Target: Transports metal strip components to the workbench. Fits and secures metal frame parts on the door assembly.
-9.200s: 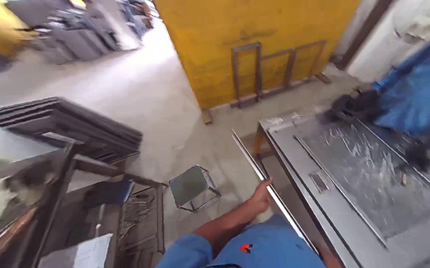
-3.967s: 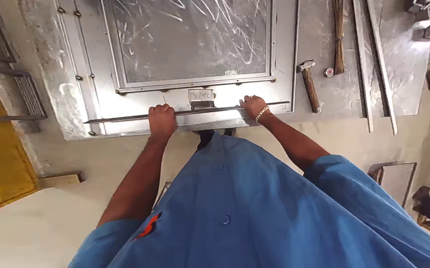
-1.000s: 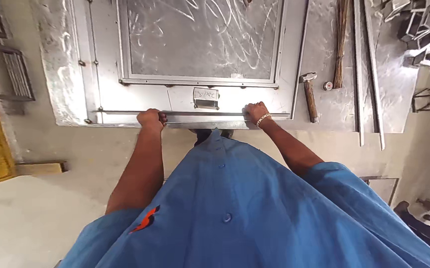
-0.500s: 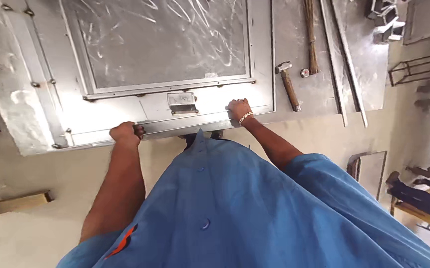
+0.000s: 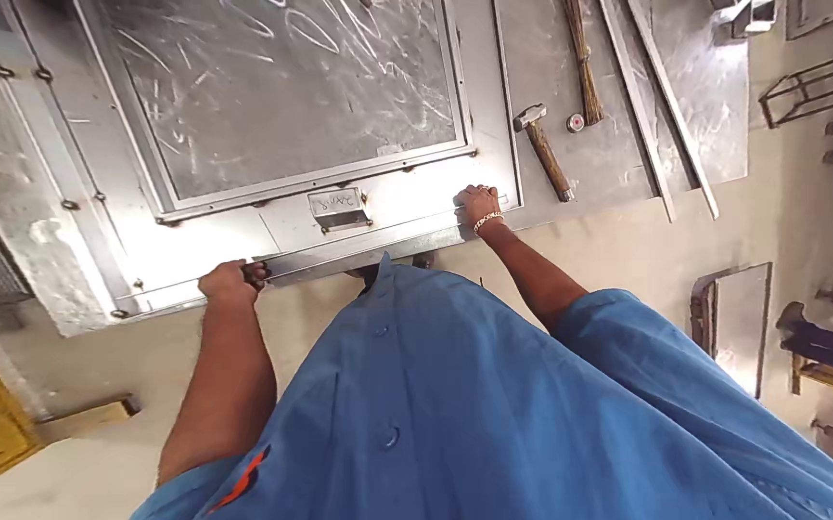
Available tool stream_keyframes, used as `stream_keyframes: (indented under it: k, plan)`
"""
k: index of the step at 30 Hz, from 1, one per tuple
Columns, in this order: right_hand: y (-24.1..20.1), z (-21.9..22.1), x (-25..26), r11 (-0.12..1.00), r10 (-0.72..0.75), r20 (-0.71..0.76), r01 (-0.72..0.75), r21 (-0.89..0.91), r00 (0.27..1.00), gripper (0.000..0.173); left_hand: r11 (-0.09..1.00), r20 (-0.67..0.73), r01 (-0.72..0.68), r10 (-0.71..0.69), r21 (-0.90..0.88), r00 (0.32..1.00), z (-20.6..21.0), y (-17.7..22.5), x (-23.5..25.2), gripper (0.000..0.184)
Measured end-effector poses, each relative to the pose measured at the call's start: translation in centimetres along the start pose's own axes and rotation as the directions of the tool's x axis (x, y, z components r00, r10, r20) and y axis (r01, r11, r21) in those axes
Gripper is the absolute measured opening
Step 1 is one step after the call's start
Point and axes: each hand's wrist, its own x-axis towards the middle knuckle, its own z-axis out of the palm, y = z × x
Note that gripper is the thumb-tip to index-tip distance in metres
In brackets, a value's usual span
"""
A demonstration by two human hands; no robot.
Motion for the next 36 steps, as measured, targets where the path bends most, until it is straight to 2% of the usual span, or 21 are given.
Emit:
stream_keyframes:
  k: [4,10,36]
  plan:
    - [0.5,0.5,-0.1,0.998,0.027,-0.036,-0.025,0.054,0.999,0.026,0.998,0.031,-0.024,0.022,0.066,0.999,0.0,-0.1,-0.1,0.019]
    - [0.9,1.9,-0.6,0.996,0.02,-0.148,-0.006,0.092,0.989,0.022,0.998,0.054,-0.025,0.022,0.05,0.998,0.0,-0.3,-0.3,0.023]
    - [1.0,2.8,-1.2,0.993,-0.007,-0.223,0.033,0.113,0.975,0.019,0.999,0.055,-0.023,0.022,0.035,0.998,0.1,-0.4,-1.1,0.026]
